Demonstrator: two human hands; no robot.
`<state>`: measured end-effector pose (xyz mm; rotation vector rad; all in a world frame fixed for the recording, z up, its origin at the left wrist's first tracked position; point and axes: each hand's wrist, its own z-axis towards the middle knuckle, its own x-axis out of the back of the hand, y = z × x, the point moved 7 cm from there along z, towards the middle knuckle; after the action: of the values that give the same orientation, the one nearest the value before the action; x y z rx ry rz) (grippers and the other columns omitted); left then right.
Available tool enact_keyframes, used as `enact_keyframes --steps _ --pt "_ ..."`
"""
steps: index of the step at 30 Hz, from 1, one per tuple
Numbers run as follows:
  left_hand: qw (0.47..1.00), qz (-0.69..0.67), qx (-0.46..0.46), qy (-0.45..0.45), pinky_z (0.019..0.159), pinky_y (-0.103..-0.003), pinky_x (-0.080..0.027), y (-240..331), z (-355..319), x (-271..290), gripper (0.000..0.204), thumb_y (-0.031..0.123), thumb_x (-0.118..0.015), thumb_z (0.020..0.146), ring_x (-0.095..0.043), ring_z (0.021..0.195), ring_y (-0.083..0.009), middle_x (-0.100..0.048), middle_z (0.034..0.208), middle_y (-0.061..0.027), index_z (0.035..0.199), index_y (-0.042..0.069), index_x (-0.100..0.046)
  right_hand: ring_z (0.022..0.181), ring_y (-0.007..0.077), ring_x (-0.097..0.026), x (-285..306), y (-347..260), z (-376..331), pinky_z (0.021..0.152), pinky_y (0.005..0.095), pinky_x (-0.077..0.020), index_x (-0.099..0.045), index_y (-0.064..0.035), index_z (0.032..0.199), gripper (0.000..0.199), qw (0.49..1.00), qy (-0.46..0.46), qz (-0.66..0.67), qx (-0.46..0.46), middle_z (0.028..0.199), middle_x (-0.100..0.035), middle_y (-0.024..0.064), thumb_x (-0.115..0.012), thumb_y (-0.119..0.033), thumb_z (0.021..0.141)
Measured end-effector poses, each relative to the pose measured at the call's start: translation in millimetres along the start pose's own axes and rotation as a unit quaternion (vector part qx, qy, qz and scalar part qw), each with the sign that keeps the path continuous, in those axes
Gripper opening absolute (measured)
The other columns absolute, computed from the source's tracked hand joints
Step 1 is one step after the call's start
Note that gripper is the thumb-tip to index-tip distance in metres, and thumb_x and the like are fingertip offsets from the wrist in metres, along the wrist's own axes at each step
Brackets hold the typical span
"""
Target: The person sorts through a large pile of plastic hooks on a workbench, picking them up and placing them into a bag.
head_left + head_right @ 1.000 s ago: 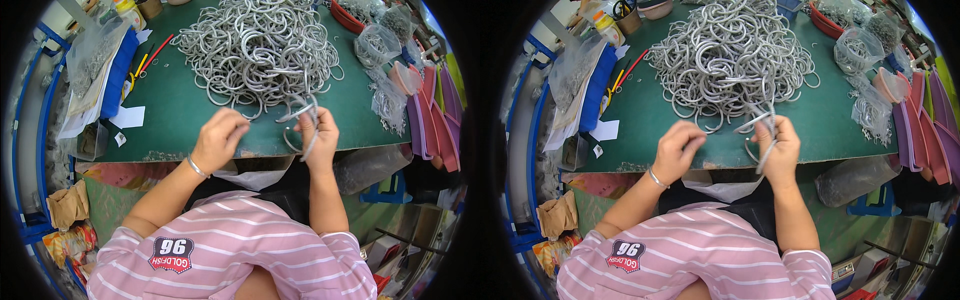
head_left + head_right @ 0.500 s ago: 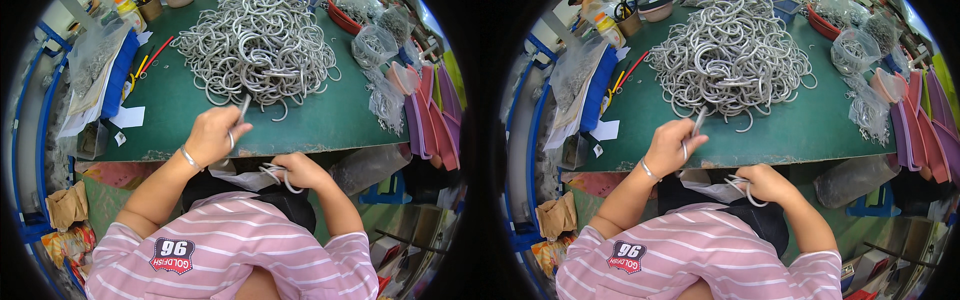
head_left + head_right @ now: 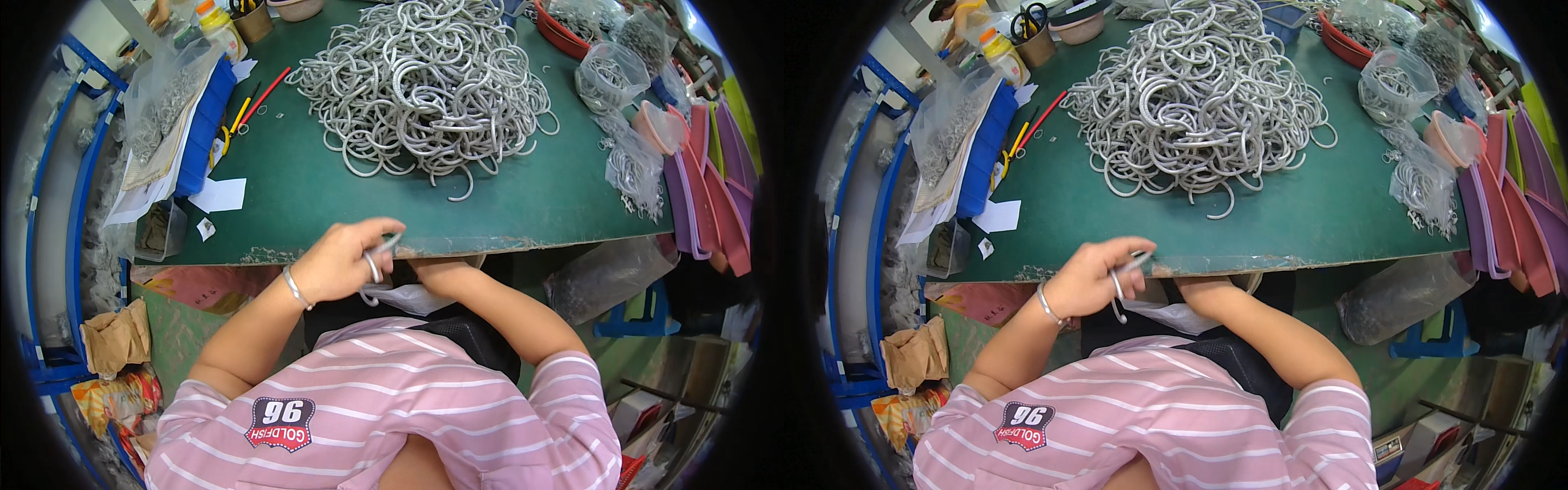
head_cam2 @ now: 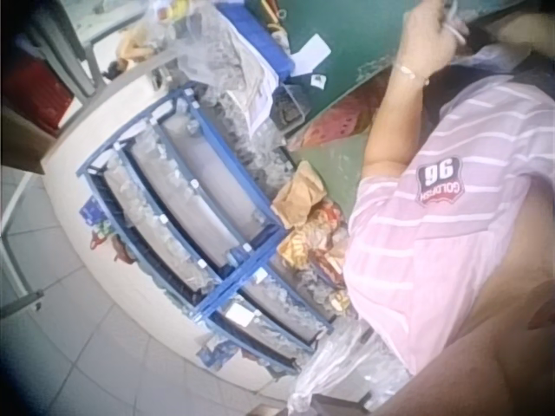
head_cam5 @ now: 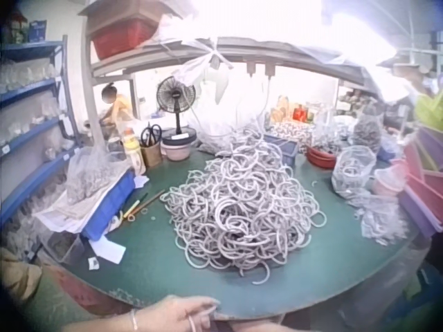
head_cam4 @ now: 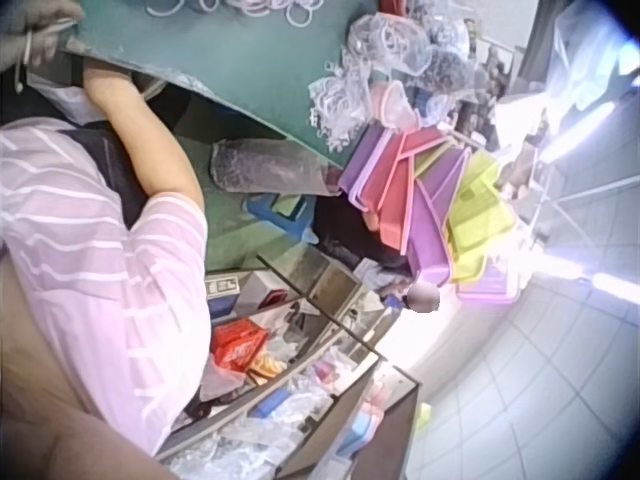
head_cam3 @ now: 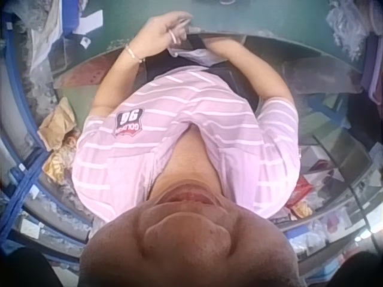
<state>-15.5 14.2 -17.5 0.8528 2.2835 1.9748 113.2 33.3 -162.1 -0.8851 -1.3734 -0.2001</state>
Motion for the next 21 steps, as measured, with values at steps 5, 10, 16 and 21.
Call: enact_keyframes --steps 5,10,16,21 --pt "0.983 0.111 -0.144 0.025 0.076 -0.033 -0.053 -0.7 -32.4 -24.8 0.057 -0.007 -0.061 0.077 -0.068 0.082 -0.0273 -0.069 0.090 -0.0122 0.132 0.003 -0.050 0.089 0.0361 -0.062 92.1 -53.2 -44.1 0.073 0.0429 -0.0505 -0.062 -0.0025 0.102 0.023 0.966 -0.223 0.122 0.044 0.100 -0.062 0.0156 -0.065 -0.004 0.078" --pt "0.920 0.172 -0.340 0.099 0.064 -0.038 -0.050 -1.9 -34.1 -52.5 0.055 -0.004 -0.057 0.074 -0.060 0.067 -0.0287 -0.061 0.076 -0.0119 0.128 -0.002 -0.050 0.084 0.0313 -0.058 174.7 -3.3 -29.7 0.068 0.0412 -0.0496 -0.063 -0.0054 0.094 0.016 0.970 0.243 -0.007 0.023 0.086 -0.056 0.0107 -0.063 -0.003 0.078" --pt "0.847 0.284 -0.447 0.056 0.059 -0.033 -0.049 -28.0 -18.4 -92.6 0.054 0.002 -0.058 0.070 -0.057 0.065 -0.0203 -0.061 0.080 -0.0054 0.123 0.004 -0.057 0.088 0.0301 -0.057 172.5 -1.5 -11.3 0.075 0.0398 -0.0465 -0.059 -0.0045 0.090 0.018 0.963 0.226 -0.116 0.094 0.086 -0.055 0.0104 -0.067 -0.013 0.077" --pt "0.941 0.261 -0.215 -0.010 0.076 -0.034 -0.052 -106.5 30.4 -119.9 0.042 0.004 -0.053 0.081 -0.062 0.090 -0.0281 -0.063 0.096 -0.0118 0.122 0.008 -0.057 0.080 0.0283 -0.056 190.4 -22.0 -19.2 0.076 0.0409 -0.0461 -0.054 -0.0026 0.089 0.011 0.951 0.251 -0.019 0.183 0.086 -0.057 0.0112 -0.062 -0.008 0.085"
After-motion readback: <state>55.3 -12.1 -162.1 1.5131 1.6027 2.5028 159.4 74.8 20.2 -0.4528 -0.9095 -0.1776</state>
